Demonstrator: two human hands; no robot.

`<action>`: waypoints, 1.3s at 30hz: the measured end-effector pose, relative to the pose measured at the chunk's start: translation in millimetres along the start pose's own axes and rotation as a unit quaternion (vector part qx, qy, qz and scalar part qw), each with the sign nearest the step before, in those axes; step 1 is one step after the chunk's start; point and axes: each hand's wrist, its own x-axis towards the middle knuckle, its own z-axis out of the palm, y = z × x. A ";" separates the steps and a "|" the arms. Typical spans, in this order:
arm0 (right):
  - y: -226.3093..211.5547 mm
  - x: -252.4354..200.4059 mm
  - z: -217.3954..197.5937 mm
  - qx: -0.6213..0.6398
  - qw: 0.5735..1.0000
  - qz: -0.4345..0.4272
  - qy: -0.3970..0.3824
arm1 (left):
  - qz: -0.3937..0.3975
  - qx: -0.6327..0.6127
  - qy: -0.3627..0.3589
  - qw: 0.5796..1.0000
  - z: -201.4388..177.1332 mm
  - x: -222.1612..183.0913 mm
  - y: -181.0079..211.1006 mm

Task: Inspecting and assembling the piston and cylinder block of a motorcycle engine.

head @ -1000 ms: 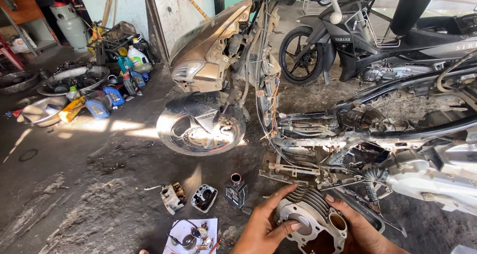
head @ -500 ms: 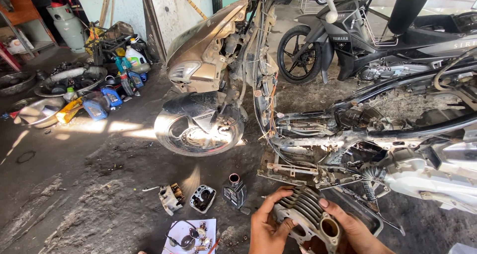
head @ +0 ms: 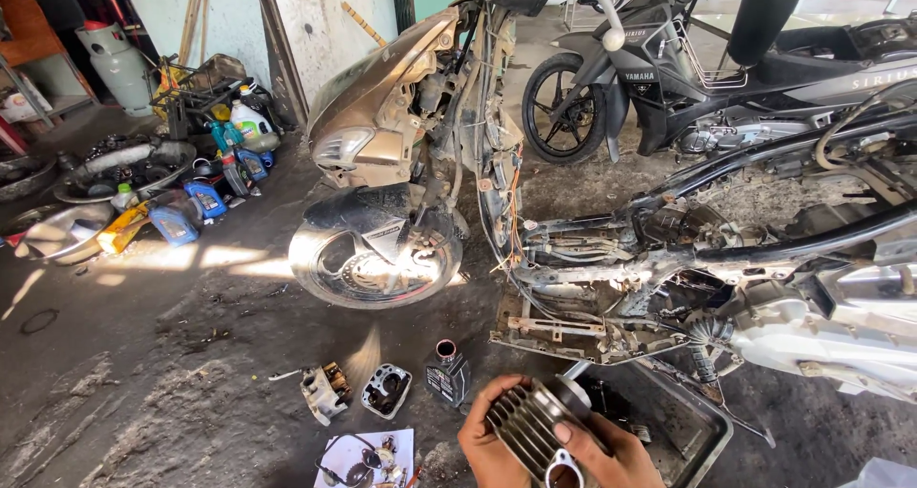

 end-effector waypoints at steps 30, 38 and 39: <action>-104.5 -44.8 -16.9 -0.307 0.866 -0.382 -0.101 | -0.063 -0.123 -0.088 0.986 -56.5 18.3 -81.5; -123.5 -45.2 -28.3 -0.324 0.847 -0.325 -0.269 | -0.128 -0.162 -0.162 0.965 -55.8 8.2 -99.9; -121.4 -43.2 -28.1 -0.318 0.849 -0.329 -0.264 | -0.120 -0.154 -0.171 0.966 -57.3 9.0 -108.3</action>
